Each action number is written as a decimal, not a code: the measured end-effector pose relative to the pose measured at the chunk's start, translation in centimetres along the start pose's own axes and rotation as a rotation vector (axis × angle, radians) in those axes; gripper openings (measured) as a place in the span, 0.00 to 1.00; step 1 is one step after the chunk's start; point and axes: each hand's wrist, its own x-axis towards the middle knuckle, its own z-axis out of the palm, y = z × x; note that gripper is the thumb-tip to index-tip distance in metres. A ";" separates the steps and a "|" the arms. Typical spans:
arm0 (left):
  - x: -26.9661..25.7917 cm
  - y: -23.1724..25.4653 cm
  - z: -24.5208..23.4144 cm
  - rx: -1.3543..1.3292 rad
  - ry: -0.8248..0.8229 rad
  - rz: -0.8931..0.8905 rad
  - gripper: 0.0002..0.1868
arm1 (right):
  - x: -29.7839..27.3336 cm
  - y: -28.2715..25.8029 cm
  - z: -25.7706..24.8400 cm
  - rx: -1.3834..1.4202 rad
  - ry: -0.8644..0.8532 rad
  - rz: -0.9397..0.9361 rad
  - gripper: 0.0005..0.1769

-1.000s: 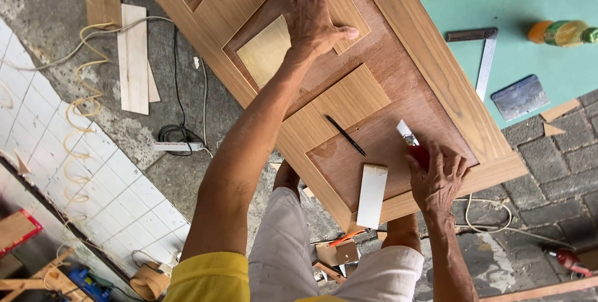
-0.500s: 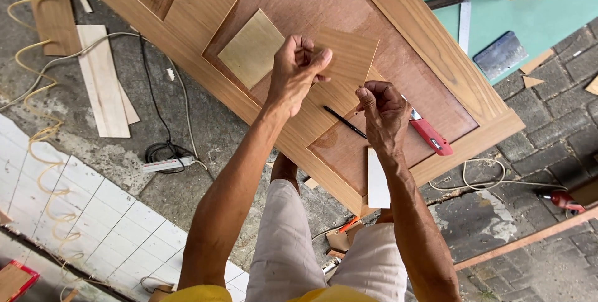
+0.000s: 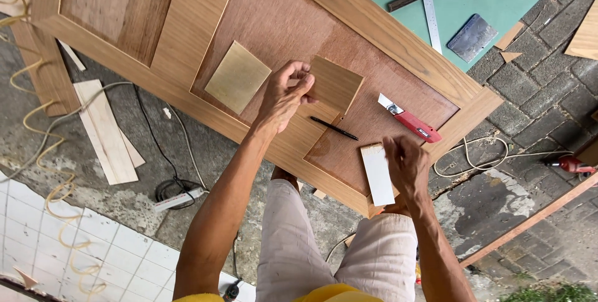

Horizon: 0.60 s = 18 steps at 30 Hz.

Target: Fitting and finishing wood panels into a larger frame by marking, cutting, and sanding.

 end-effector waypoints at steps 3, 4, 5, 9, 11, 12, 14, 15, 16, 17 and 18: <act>2.5 1.1 2.4 0.110 -0.003 0.010 0.14 | 5.6 -6.5 0.0 0.061 0.049 -0.094 0.16; 3.6 0.3 2.8 0.122 -0.007 0.006 0.14 | 7.3 -7.1 0.8 0.070 0.053 -0.086 0.16; 4.7 -0.3 3.3 0.124 -0.013 0.035 0.15 | 9.0 -7.9 1.6 0.181 0.080 -0.055 0.10; 9.7 -0.9 2.4 0.488 -0.017 0.222 0.09 | 13.2 -8.3 3.5 0.276 0.129 0.023 0.08; 12.3 -2.4 2.1 0.748 -0.020 0.390 0.07 | 14.0 -7.7 4.1 0.258 0.167 0.040 0.05; 13.5 -3.2 1.8 1.007 -0.020 0.560 0.06 | 14.3 -7.5 4.5 0.240 0.202 0.055 0.06; 13.6 -2.0 2.5 0.951 -0.068 0.565 0.04 | 14.6 -6.9 4.5 0.189 0.230 0.040 0.06; 13.5 -1.4 2.7 0.894 -0.115 0.570 0.05 | 14.6 -6.6 4.5 0.138 0.257 0.025 0.06; 13.7 -1.5 2.6 0.896 -0.113 0.566 0.05 | 14.6 -6.5 4.7 0.140 0.253 0.026 0.06; 14.0 -1.5 2.6 0.920 -0.105 0.544 0.03 | 14.8 -6.5 4.7 0.144 0.252 0.032 0.07; 14.3 -1.6 2.6 0.944 -0.097 0.523 0.03 | 15.0 -6.5 4.8 0.148 0.251 0.039 0.08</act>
